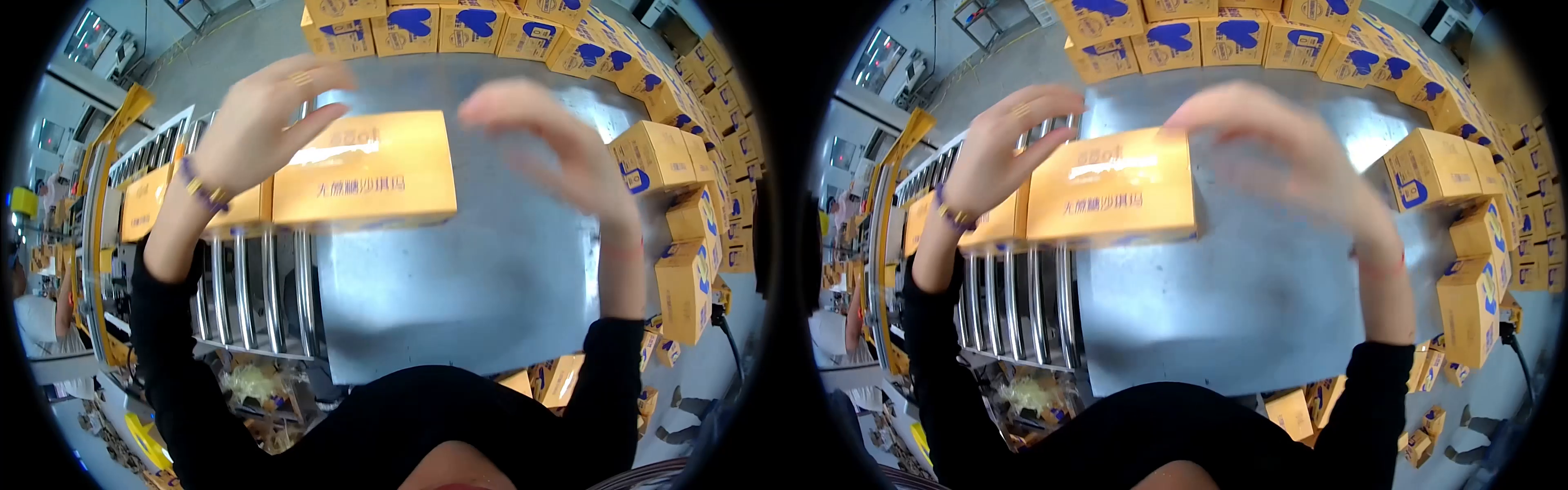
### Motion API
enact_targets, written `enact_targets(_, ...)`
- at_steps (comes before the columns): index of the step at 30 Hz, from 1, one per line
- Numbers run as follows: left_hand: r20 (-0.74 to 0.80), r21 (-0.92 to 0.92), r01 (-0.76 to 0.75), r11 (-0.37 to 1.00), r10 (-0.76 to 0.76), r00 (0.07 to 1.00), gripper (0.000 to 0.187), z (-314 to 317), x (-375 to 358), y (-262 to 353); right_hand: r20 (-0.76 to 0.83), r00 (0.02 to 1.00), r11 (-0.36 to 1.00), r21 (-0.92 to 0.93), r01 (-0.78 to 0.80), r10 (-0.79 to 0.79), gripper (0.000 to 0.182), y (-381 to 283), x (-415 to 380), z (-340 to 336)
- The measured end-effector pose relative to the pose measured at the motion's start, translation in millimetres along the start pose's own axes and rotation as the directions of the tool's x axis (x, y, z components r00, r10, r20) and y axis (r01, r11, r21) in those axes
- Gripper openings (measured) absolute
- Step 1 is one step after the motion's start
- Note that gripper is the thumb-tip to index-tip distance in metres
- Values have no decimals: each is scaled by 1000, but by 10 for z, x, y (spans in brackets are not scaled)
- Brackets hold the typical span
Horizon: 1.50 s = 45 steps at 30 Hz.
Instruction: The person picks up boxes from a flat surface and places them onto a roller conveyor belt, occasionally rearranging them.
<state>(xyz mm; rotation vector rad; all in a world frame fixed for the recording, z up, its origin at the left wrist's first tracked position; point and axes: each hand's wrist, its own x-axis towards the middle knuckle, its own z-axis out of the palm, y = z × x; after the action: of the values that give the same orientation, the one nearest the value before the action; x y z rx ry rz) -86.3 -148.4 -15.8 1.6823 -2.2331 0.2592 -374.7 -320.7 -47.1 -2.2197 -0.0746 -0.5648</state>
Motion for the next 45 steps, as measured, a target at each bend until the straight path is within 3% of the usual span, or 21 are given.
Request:
enact_targets(1,-28,-15,50,999,-51,998,23,-165,-265,118,94,976,980,-9,198,-196,42,-383,-102,173)
enact_targets(2,-57,-33,99,995,-100,993,22,-299,-519,226,94,954,919,307,246,-286,43,-670,-208,417)
enact_targets(5,-112,-72,264,962,-271,956,20,-611,-1129,628,663,723,561,528,-637,197,49,-1866,-139,518)
enact_targets(7,-110,-125,349,929,-363,925,21,-739,-1471,837,812,497,251,435,-865,306,49,-2296,-146,630)
enact_targets(10,-118,-178,371,911,-394,911,20,-802,-1795,1037,671,714,575,509,-640,201,41,-2431,-419,1037)
enact_targets(14,-153,-318,375,871,-437,886,17,-776,-1844,1051,429,838,904,103,-416,337,31,-2341,-788,1155)
enact_targets(15,-169,-383,370,846,-458,873,17,-669,-1791,1021,262,965,930,357,-87,-10,44,-2303,-301,965)
enact_targets(16,-173,-362,347,866,-428,887,17,-513,-1739,928,121,949,933,254,253,-290,41,-1801,-197,863)
enact_targets(18,-187,-332,248,910,-322,928,21,-133,-1471,854,-80,995,976,-214,34,-53,40,-1084,51,571)
enact_targets(20,-209,-285,165,944,-229,951,27,272,-1111,740,-295,948,708,-645,-288,116,63,86,109,345)
enact_targets(21,-249,-206,175,963,-224,942,31,501,-925,623,-389,900,509,-745,-432,195,73,531,44,293)
enact_targets(23,-292,-114,279,953,-301,908,43,744,-580,407,-419,707,539,-459,-706,570,87,992,-187,384)
enact_targets(24,-304,-98,301,949,-317,899,43,853,-502,235,-387,700,684,-205,-700,600,87,1032,-255,399)
enact_targets(25,-326,9,397,918,-373,869,49,958,-453,71,-460,668,513,-429,-744,584,79,602,-229,482)
enact_targets(27,-357,125,511,850,-442,823,56,939,-418,-86,-464,865,345,-794,-501,190,66,157,-410,591)
enact_targets(29,-21,171,729,663,-737,676,65,788,-429,-111,-562,819,469,-758,-454,-116,55,-140,-860,909)
enact_targets(34,-370,166,470,867,-387,844,44,816,-760,534,-308,948,513,-801,-307,85,82,-985,-1580,1168)
enact_targets(38,-393,24,448,894,-404,826,35,520,-1297,1216,-96,929,730,-591,-342,358,107,-1049,-1317,1079)
enact_targets(39,-368,-21,431,902,-408,835,37,474,-1447,1282,-17,945,615,-755,-226,326,111,-986,-1289,1129)
enact_targets(41,-371,189,458,869,-368,852,39,505,-1747,1313,-31,932,636,-722,-271,361,107,-1011,-1238,1131)
enact_targets(45,-350,-10,357,934,-338,874,41,442,-1998,1480,-257,890,511,-744,-430,375,97,-949,-1616,983)
